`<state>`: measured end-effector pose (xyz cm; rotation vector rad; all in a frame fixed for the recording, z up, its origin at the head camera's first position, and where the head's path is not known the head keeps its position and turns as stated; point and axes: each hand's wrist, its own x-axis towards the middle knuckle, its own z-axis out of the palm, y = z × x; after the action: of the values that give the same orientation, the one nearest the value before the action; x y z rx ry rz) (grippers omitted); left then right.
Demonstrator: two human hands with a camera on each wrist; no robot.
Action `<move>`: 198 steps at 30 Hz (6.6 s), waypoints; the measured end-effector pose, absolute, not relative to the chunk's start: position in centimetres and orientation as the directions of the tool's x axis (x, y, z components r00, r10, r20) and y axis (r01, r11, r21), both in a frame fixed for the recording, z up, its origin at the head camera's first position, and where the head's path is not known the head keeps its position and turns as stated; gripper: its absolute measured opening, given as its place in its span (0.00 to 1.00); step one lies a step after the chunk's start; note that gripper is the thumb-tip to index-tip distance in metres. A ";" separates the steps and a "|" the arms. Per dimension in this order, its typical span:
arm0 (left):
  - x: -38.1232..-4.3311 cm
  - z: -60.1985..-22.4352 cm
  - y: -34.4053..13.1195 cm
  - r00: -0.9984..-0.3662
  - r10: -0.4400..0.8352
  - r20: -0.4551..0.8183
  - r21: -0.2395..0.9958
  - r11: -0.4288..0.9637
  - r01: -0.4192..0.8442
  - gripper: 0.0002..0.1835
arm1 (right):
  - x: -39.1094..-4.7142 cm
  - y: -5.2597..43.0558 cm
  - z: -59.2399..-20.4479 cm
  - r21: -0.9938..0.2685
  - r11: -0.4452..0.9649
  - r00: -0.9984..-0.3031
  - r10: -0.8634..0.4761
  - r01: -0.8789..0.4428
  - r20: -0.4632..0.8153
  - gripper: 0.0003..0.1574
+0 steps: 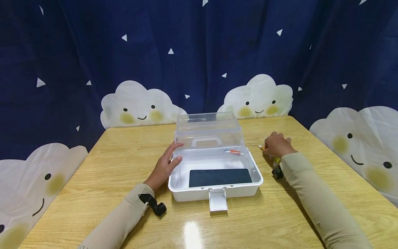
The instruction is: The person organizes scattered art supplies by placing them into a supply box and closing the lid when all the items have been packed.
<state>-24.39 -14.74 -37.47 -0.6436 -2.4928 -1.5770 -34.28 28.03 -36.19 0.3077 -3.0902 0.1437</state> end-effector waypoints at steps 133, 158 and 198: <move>-26.4 -41.2 -15.5 -0.892 0.252 0.376 0.824 0.350 0.446 0.25 | -29.7 21.7 -30.6 -0.043 0.869 -0.733 -0.388 -0.493 0.559 0.03; -25.9 -41.2 -15.3 -0.902 0.229 0.366 0.834 0.348 0.427 0.25 | -28.8 20.4 -30.4 -0.112 0.800 -0.706 -0.442 -0.589 0.553 0.04; -23.5 -37.8 -14.6 -0.903 0.258 0.344 0.829 0.368 0.421 0.25 | -28.1 19.3 -30.5 -0.160 0.796 -0.771 -0.481 -0.583 0.419 0.05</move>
<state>-23.48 -14.58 -37.75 -0.6178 -2.4660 -1.5664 -28.13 19.30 -30.50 0.8074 -2.6264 0.3999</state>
